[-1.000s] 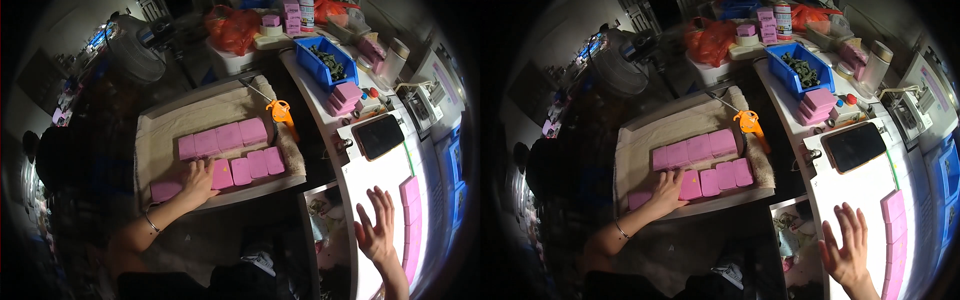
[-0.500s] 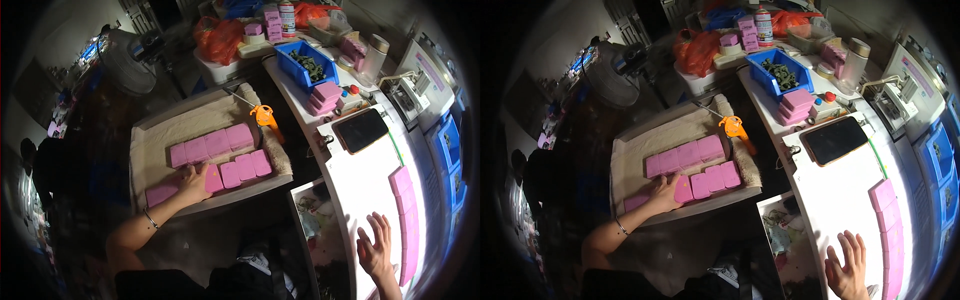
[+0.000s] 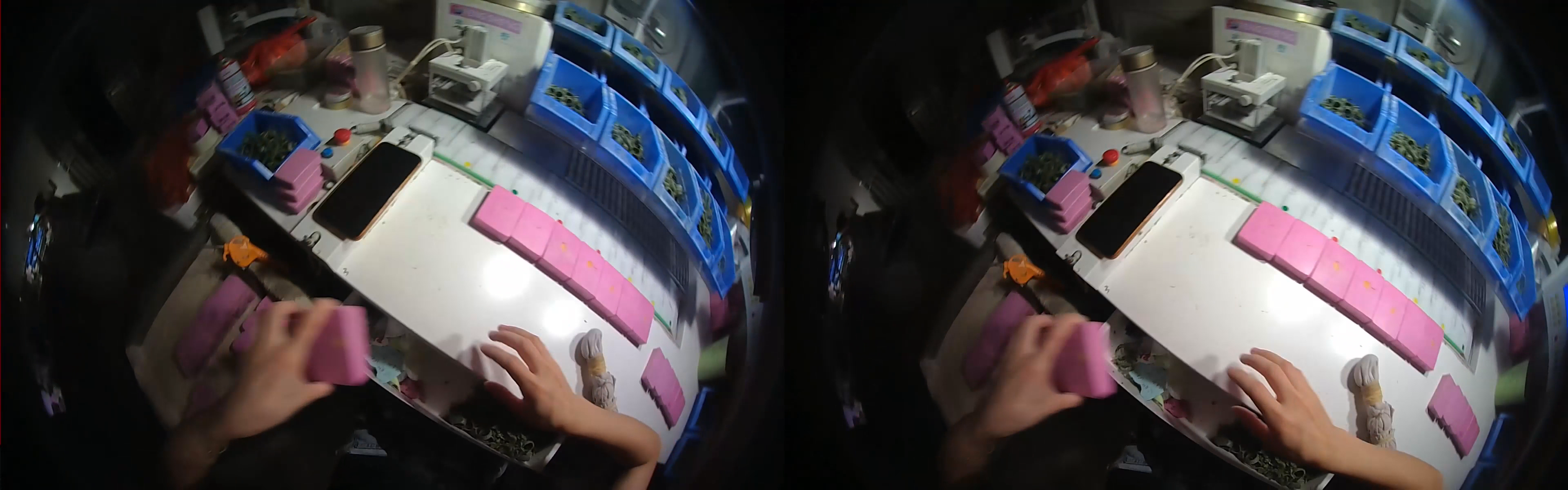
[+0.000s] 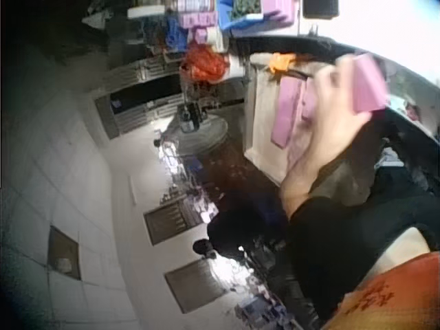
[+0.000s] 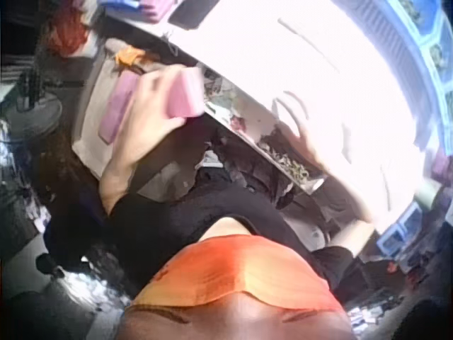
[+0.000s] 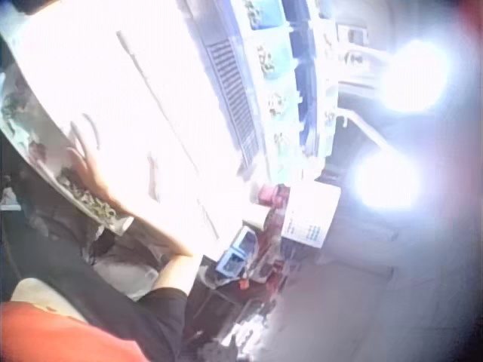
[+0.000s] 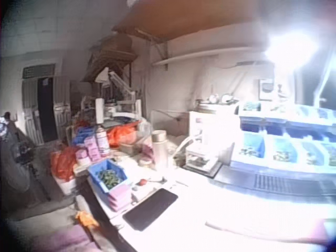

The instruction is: The person assembles small metal rings into pink rectangular plastic molds. They pick up a mold, insert a ring, and then use a cloth to wipe the interior of the mold. This process is repeated for multiple molds arranged on a white workbench.

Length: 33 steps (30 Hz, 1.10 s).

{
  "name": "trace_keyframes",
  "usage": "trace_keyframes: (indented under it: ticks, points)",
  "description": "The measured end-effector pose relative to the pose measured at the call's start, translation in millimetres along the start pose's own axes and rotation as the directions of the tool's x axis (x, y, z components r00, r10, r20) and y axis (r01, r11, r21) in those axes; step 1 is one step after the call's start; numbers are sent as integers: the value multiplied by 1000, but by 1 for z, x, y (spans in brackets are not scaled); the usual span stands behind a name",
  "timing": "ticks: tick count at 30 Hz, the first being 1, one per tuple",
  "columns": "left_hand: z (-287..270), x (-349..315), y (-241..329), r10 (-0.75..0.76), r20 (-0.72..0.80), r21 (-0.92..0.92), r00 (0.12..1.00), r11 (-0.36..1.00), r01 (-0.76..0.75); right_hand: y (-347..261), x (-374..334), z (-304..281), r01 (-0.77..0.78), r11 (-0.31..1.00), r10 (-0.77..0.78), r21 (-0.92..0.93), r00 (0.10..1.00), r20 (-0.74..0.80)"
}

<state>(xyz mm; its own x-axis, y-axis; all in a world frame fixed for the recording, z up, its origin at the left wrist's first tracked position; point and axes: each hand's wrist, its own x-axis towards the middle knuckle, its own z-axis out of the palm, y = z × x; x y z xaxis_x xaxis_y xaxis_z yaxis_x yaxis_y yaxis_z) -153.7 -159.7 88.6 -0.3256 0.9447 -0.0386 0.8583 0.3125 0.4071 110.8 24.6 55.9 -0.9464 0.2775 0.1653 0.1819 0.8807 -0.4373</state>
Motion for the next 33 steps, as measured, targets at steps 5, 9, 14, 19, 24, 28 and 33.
trace_keyframes:
  ticks: [5, 9, 14, 19, 24, 28, 33]
  points:
    - [48, 92, 97, 399, 206, 7, 894, 913, -409, 3, 6, 6, -132, 974, 174, 182, 955, -240]
    - [69, 117, 121, 528, 209, 56, 823, 833, -550, 26, -9, 12, -311, 934, 349, 175, 898, -268]
    - [73, 117, 139, 553, 122, -355, 824, 800, -484, 16, -28, -5, -324, 936, 352, 140, 837, -419]
    - [108, 106, 161, 552, 392, -899, 736, 398, 181, 0, -27, -8, -191, 981, 143, -10, 768, -624]
    - [127, 96, 177, 457, 405, -895, 792, 24, 445, 4, -35, -1, -281, 952, 104, -117, 663, -741]
    - [131, 97, 181, 401, 454, -825, 796, -147, 545, 9, -34, 9, -436, 836, -72, -332, 513, -855]
    - [141, 117, 184, 229, 504, -773, 833, -312, 553, -8, -57, 4, -96, 972, -95, -213, 669, -737]
